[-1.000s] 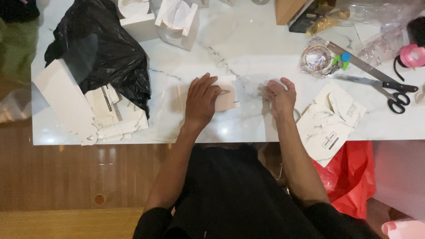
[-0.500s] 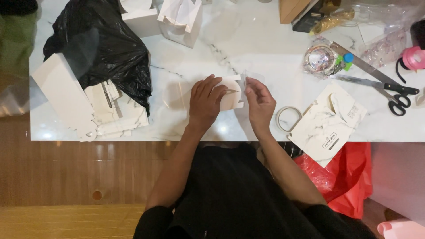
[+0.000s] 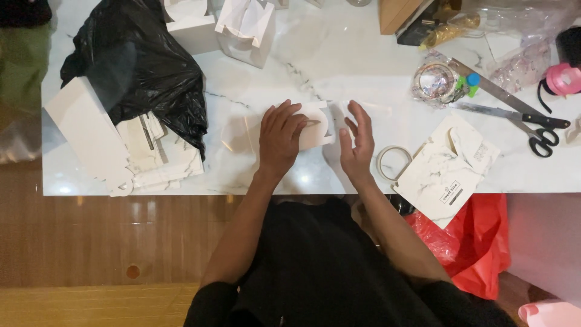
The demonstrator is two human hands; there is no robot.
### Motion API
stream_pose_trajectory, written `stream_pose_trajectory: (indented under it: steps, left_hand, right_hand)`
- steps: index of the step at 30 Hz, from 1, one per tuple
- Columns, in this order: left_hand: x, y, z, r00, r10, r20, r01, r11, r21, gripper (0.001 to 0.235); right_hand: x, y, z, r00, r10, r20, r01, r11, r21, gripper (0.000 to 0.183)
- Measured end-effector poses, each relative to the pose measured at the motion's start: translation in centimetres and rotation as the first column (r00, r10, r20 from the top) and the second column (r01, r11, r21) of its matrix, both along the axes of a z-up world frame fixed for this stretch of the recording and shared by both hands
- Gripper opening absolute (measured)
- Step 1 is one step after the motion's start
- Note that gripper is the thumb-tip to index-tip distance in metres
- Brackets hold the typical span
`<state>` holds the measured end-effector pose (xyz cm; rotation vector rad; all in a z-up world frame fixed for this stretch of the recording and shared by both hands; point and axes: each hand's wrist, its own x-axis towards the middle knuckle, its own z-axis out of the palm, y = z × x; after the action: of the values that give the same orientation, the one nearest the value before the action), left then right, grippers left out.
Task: Assembling and folding cardboard cake boxes at a workstation.
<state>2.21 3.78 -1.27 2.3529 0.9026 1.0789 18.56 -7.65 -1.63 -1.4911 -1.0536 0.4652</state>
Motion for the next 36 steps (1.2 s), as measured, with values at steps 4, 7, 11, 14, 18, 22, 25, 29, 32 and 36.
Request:
stream_pose_trajectory:
  steps: [4,7,11,14,18,22,25,29,32,36]
  left_hand:
    - [0.0,-0.1,-0.2,1.000,-0.004,0.009,0.004,1.000,-0.017,0.009]
    - [0.2,-0.3,-0.2,1.000,0.007,0.002,-0.007,1.000,-0.006,0.007]
    - [0.2,-0.4,-0.5,0.999,0.026,0.045,-0.025,0.999,-0.035,0.009]
    - [0.1,-0.4,-0.2,0.997,0.022,0.074,-0.017,0.997,-0.069,0.009]
    - [-0.3,-0.2,0.1,0.994,-0.015,0.110,0.029,0.992,-0.122,0.010]
    - [-0.6,0.0,0.1,0.993,-0.049,0.106,0.065,0.986,-0.152,0.010]
    - [-0.5,0.2,0.0,0.993,-0.047,0.111,0.065,0.984,-0.164,0.010]
    - [-0.5,0.2,-0.3,0.987,-0.032,0.159,0.058,0.985,-0.164,0.011]
    - [-0.4,0.2,-0.3,0.984,-0.029,0.174,0.056,0.987,-0.151,0.011]
    - [-0.3,0.5,0.0,0.988,-0.038,0.152,0.059,0.988,-0.139,0.009]
  right_hand:
    - [1.7,1.7,-2.1,0.978,0.094,-0.188,-0.100,0.995,-0.026,0.058]
    - [3.2,2.7,-3.0,0.938,0.165,-0.304,-0.204,0.974,-0.101,0.059]
    - [4.1,3.4,-3.9,0.808,0.241,-0.538,-0.361,0.924,-0.128,0.054]
    - [3.9,3.4,-4.0,0.843,0.229,-0.487,-0.339,0.929,-0.150,0.047]
    - [4.0,3.7,-5.3,0.893,0.211,-0.398,-0.286,0.948,-0.139,0.036]
    - [3.5,4.3,-4.4,0.968,0.045,-0.248,-0.123,0.943,-0.309,0.038]
    - [3.5,5.0,-5.9,0.977,0.016,-0.212,-0.073,0.962,-0.262,0.039]
    - [3.0,5.0,-6.6,0.984,0.046,-0.172,-0.094,0.954,-0.285,0.036]
    - [3.3,4.9,-7.8,0.984,0.057,-0.169,-0.109,0.942,-0.316,0.029]
    - [3.4,4.9,-7.1,0.974,0.065,-0.216,-0.127,0.949,-0.287,0.022]
